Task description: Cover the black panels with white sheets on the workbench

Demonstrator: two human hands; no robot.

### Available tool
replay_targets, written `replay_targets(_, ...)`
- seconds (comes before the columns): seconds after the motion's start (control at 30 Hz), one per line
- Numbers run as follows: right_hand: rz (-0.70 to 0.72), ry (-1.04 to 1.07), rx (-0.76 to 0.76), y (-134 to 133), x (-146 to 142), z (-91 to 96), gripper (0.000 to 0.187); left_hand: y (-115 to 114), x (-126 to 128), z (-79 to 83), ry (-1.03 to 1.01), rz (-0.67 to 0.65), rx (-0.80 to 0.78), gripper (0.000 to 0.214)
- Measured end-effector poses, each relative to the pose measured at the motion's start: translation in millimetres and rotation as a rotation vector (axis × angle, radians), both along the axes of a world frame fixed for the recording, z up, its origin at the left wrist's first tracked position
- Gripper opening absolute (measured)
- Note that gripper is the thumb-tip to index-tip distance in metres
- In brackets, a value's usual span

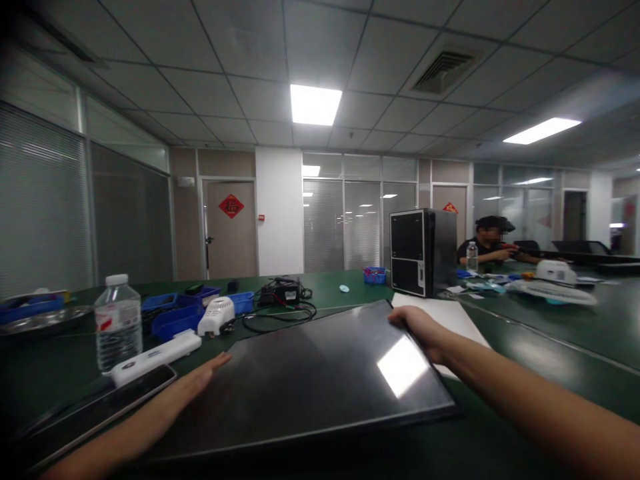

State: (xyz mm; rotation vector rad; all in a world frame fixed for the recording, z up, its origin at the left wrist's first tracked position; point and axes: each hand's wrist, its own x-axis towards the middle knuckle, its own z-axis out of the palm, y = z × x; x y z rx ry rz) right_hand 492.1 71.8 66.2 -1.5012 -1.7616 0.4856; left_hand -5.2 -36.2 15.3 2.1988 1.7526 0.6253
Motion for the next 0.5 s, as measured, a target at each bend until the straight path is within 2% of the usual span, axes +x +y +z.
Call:
replay_targets(0.07,0.045,-0.027,-0.014,13.5,-9.2,-11.9,0.053,-3.5,3.2,4.0,0.126,0.004,-0.03,0.066)
replay_targets(0.17,0.022,-0.071,0.014,23.6,-4.7,-29.0,0.067,-9.3,10.0,8.3,0.274,0.001,-0.102,0.075)
replay_targets(0.23,0.042,-0.124,0.06,24.9,5.0,-42.2,0.06,-12.6,15.6,9.6,0.315,0.022,-0.136,0.083)
replay_targets(0.3,0.186,-0.251,0.094,24.1,15.2,-55.1,0.052,-15.4,21.3,10.7,0.354,0.041,-0.155,0.09)
replay_targets(0.4,0.381,-0.48,0.092,23.1,25.6,-67.0,0.058,-19.4,29.4,14.4,0.409,0.05,-0.174,0.095)
replay_targets(0.5,0.381,-0.581,0.113,24.1,28.4,-66.9,0.062,-23.8,37.1,21.5,0.462,0.051,-0.195,0.096)
